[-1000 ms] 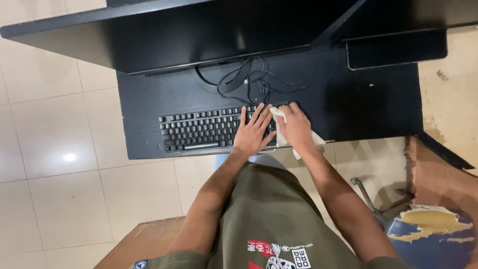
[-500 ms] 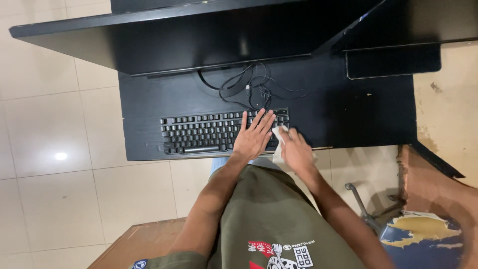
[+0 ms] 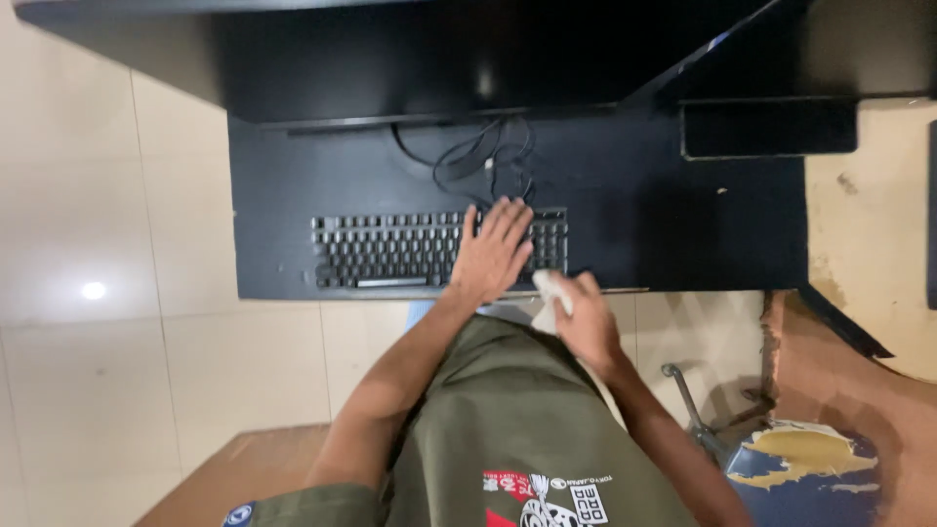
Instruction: The person cleans a black computer keyboard on a desk using a white cloth. They wipe the keys and the surrounding desk surface, occasionally folding the cloth to use a clean section.
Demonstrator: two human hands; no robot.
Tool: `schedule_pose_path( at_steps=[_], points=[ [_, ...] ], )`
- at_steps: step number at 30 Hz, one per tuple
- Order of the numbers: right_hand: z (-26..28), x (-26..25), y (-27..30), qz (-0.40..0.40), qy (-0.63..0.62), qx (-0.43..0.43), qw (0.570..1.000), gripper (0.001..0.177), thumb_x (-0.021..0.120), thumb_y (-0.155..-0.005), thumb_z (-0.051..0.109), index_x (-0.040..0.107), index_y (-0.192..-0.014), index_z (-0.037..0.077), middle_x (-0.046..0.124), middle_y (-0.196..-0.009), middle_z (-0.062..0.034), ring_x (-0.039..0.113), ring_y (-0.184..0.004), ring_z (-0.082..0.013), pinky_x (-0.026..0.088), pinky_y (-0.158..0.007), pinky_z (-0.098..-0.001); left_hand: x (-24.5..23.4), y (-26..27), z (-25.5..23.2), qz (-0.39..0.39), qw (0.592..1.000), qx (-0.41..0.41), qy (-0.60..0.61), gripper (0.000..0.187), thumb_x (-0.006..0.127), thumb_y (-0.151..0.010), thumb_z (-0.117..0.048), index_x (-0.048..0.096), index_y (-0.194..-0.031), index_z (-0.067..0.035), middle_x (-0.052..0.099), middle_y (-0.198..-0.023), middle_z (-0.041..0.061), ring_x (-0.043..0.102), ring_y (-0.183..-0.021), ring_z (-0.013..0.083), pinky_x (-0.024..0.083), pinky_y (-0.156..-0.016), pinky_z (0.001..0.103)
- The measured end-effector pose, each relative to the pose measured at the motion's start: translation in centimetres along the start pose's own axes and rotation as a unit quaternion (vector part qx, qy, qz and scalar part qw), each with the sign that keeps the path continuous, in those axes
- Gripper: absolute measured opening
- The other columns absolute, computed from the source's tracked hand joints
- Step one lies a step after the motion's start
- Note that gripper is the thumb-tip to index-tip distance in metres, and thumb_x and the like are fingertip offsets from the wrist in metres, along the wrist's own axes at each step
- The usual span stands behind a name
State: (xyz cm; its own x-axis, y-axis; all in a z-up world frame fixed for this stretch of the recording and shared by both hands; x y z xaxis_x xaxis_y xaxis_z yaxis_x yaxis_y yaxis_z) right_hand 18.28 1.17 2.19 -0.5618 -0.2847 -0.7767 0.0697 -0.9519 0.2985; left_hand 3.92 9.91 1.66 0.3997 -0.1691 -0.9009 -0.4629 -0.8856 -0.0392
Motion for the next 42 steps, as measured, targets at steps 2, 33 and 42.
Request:
schedule_pose_path(
  at_steps=[2, 33, 42],
  points=[
    [1.2, -1.4, -1.6, -0.038, -0.021, -0.01, 0.999, 0.037, 0.066, -0.094, 0.015, 0.068, -0.131, 0.013, 0.061, -0.104, -0.0179, 0.065, -0.093, -0.0401, 0.054, -0.081, -0.0477, -0.6, 0.7, 1.6, -0.018, 0.999, -0.025, -0.006, 0.056, 0.046, -0.106, -0.039, 0.043, -0.155, -0.011, 0.039, -0.162, 0.007, 0.027, -0.154, 0.0258, 0.016, -0.124, 0.062],
    [2.6, 1.3, -4.9, -0.045, 0.11, -0.03, 0.992, 0.053, 0.06, -0.099, 0.02, 0.052, -0.149, 0.004, 0.052, -0.109, -0.0211, 0.057, -0.105, -0.0397, 0.056, -0.08, -0.0487, -0.4, 2.4, 4.1, -0.008, 0.998, -0.029, -0.063, 0.061, 0.045, -0.105, -0.041, 0.038, -0.158, -0.012, 0.042, -0.159, 0.008, 0.033, -0.151, 0.0271, 0.015, -0.126, 0.057],
    [1.0, 3.3, -1.8, -0.006, 0.1, -0.017, 0.995, 0.054, 0.061, -0.096, 0.022, 0.054, -0.148, 0.009, 0.054, -0.109, -0.0162, 0.059, -0.104, -0.0358, 0.056, -0.081, -0.0488, -0.4, 2.3, 4.3, -0.003, 0.998, -0.045, -0.053, 0.062, 0.045, -0.104, -0.041, 0.037, -0.159, -0.013, 0.041, -0.161, 0.01, 0.032, -0.152, 0.0267, 0.014, -0.127, 0.056]
  ],
)
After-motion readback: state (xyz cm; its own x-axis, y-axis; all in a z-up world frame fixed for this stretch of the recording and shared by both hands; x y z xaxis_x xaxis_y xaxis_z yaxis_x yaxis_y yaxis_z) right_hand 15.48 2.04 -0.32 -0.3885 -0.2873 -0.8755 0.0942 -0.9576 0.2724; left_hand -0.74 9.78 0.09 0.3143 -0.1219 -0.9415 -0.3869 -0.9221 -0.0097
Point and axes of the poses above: each hand's wrist, its own y-axis away from the middle knuckle, its own x-axis out of the palm, z = x × y, the point moved 10 cm from there along -y, towards the middle knuckle
